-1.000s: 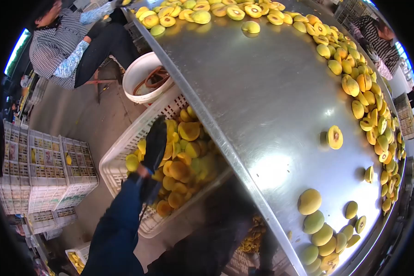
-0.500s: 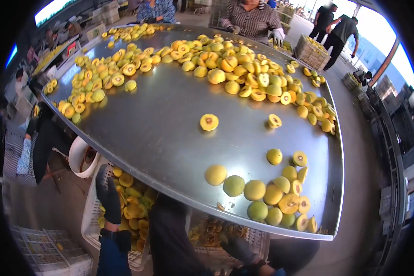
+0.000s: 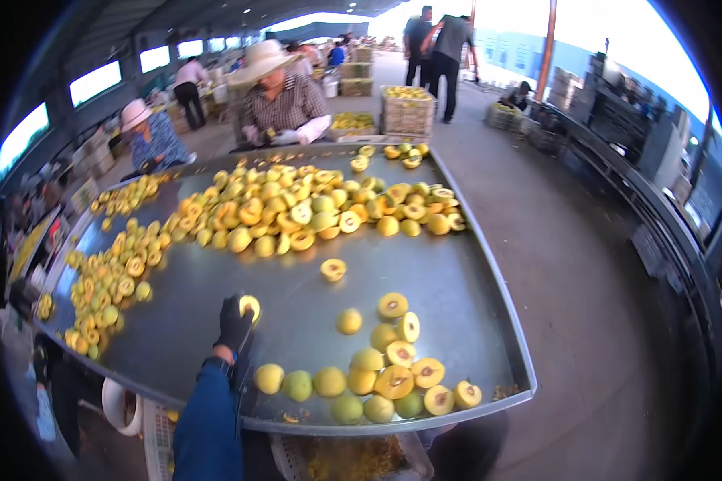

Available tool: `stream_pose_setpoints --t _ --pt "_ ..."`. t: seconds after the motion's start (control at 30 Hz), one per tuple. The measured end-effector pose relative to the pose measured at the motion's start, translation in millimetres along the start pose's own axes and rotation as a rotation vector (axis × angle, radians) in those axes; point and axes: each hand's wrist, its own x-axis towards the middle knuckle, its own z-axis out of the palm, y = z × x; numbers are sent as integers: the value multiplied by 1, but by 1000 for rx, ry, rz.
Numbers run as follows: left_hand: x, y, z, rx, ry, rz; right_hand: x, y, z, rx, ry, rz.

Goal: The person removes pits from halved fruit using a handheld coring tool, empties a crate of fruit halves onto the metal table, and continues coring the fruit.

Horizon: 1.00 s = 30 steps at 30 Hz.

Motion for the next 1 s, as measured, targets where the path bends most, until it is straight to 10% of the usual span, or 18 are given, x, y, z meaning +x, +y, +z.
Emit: stream_pose_setpoints --t 0.3,0.37,0.57,0.77,1.0 --pt "-94 269 -148 -1008 -224 -675 71 -55 -92 425 505 88" --pt "-138 282 -147 -802 -249 -416 82 -74 -97 458 609 73" --pt "-198 317 -147 -1073 -102 -528 55 -107 -85 700 488 123" --pt "-198 334 -155 -1190 53 -472 15 -148 -104 78 669 36" --pt "-189 348 -196 -1103 67 -332 -1 -136 -53 72 817 -169"
